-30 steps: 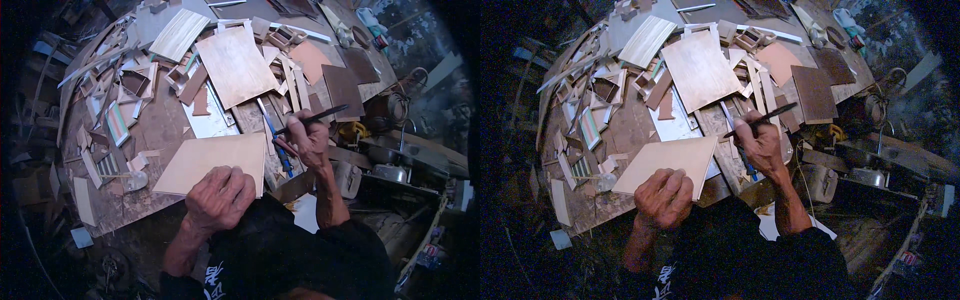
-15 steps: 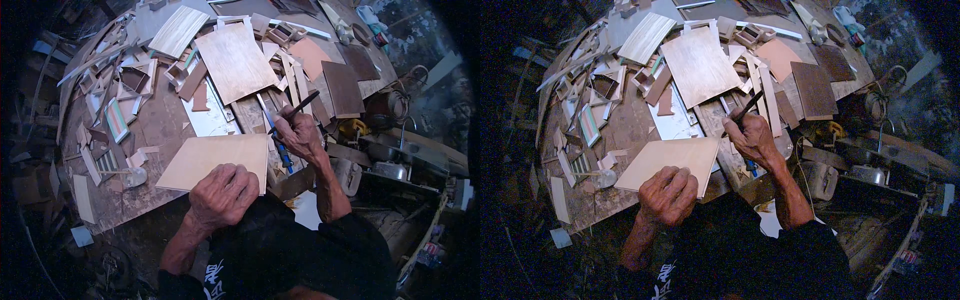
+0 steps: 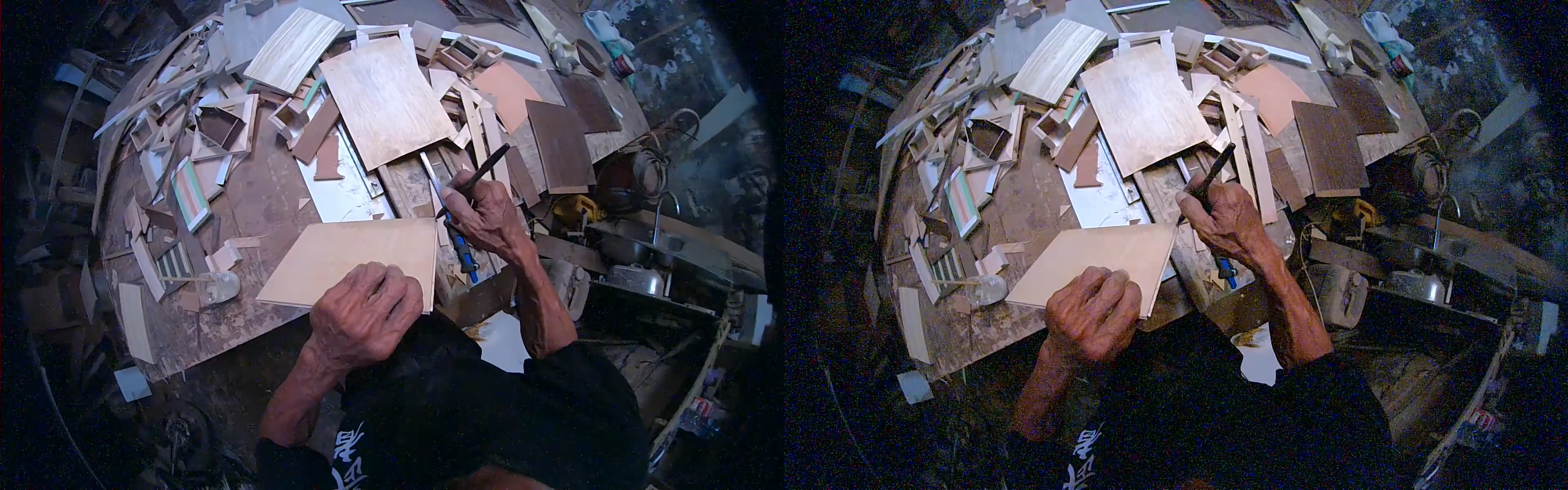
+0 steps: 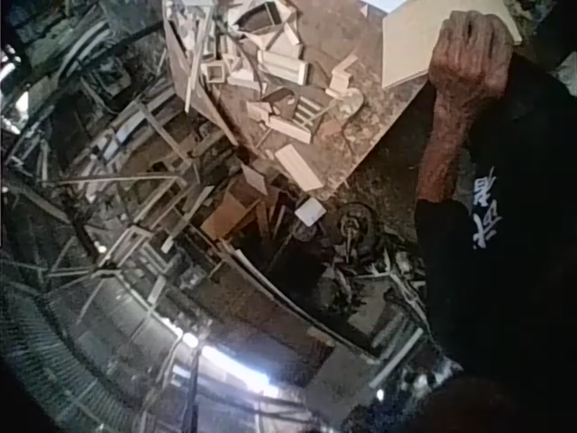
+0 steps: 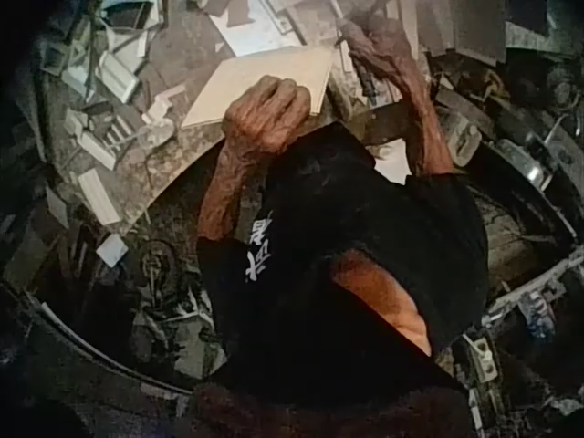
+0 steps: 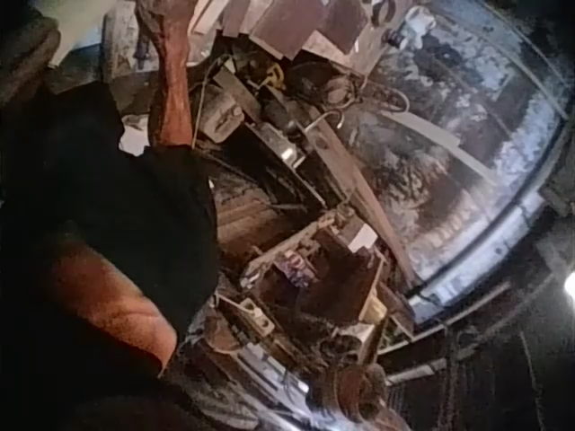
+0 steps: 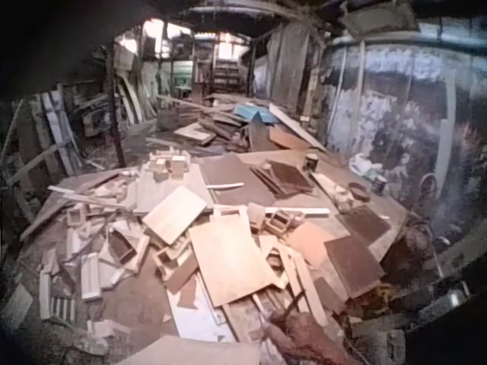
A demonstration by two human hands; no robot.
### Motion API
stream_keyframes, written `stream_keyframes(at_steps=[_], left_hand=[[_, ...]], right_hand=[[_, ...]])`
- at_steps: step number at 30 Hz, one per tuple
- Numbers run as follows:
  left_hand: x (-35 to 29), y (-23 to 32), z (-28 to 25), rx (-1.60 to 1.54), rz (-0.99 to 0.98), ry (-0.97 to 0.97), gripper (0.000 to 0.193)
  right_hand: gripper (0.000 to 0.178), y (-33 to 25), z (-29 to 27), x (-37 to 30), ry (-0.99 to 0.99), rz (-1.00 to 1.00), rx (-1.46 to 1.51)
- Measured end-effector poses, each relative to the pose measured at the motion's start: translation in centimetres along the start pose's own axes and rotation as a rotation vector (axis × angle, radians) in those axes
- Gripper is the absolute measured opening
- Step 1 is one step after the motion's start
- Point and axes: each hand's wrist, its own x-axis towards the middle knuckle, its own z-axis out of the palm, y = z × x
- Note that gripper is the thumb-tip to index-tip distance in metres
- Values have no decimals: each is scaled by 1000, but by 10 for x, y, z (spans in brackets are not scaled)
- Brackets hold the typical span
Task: Assembling and marking wooden frame components in a workshop.
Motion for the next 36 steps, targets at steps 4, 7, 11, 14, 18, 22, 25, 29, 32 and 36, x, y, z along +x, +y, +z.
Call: stream_keyframes(at_steps=[4,7,11,14,18,22,25,29,32,36], left_hand=[[-2,-1,2,7,-8,-19,20],[-3,-2,5,1,-15,-6,19],[-2,-3,6,3,-31,-4,18],[-3,-5,8,-3,-33,1,18],[-4,-8,10,-12,-47,7,19],[-3,-11,10,-15,-44,13,21],[-2,-10,9,-7,-45,-7,22],[-2,-11,11,-1,-48,-10,23],[-3,-11,12,3,-54,-2,22],[-2,-10,12,4,-63,-9,22]], right_hand=[[28,-1,2,1,-11,5,25],[27,-2,3,2,-17,11,-10],[27,-3,3,5,-8,-33,-31],[27,-4,2,6,-23,-17,-14],[27,-7,2,9,-27,38,-30],[26,-4,4,12,-44,10,-34],[26,-2,7,13,-35,-1,-33],[27,-2,5,14,-51,-3,-53],[28,-7,5,16,-64,16,-73],[30,-3,6,15,-39,-19,-37]])
